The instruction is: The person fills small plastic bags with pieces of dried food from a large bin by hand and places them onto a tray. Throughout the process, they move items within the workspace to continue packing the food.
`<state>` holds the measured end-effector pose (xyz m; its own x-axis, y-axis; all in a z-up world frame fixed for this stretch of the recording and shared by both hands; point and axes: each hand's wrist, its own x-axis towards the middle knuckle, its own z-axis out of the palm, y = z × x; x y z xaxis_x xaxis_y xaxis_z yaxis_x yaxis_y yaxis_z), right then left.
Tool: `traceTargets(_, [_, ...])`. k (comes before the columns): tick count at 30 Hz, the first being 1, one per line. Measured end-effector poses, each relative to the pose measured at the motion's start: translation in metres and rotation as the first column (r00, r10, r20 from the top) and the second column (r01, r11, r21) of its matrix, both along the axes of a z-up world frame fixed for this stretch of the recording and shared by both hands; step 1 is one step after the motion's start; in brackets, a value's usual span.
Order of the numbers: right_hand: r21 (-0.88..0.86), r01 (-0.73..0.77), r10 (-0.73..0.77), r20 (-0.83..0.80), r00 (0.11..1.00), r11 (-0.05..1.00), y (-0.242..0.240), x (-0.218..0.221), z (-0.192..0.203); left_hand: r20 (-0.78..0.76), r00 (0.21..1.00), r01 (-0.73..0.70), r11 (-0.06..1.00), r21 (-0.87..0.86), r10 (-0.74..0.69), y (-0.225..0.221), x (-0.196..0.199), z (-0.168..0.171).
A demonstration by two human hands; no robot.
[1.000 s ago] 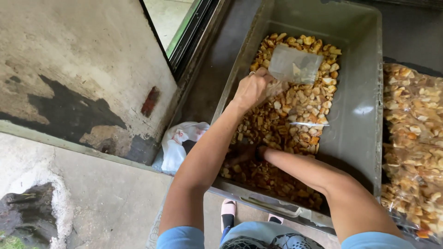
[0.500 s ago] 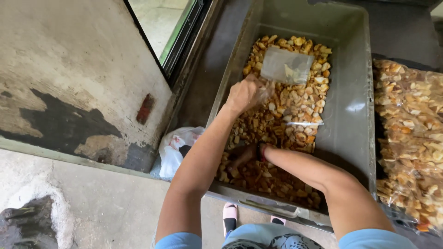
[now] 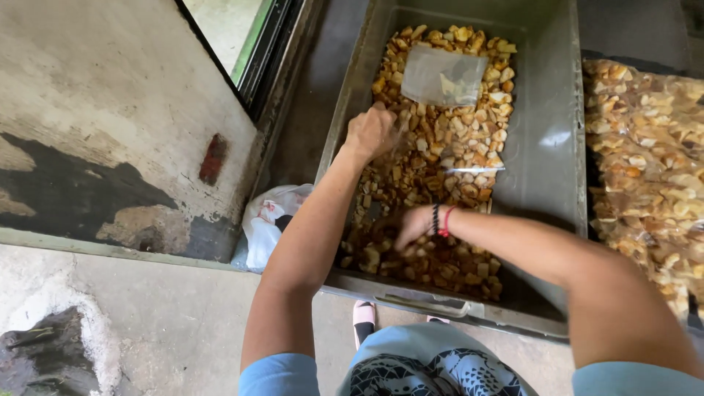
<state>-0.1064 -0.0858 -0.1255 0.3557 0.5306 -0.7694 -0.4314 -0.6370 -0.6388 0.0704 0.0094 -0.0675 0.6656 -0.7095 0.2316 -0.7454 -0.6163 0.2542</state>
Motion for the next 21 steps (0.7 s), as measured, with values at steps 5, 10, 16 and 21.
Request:
traceTargets(5, [0.184,0.321,-0.354,0.185,0.917,0.929,-0.058,0.001,0.069,-0.064,0.998,-0.013,0.999,0.037,0.015,0.006,-0.005,0.007])
traceTargets(10, [0.574,0.487,-0.727,0.32,0.608,0.659,-0.103,0.002,0.121,-0.195,0.98,0.049,0.995,0.088,-0.031,-0.004,-0.024,0.008])
traceTargets(16, [0.552,0.725,-0.877,0.024,0.479,0.411,-0.098,0.012,0.118,-0.33,0.923,0.167,0.979,-0.117,-0.197,-0.015,-0.042,0.002])
traceTargets(21, [0.409,0.819,-0.907,0.059,0.418,0.404,-0.093,0.009,0.121,-0.269,0.934,0.211,0.97,-0.122,-0.237,-0.018,-0.046,-0.013])
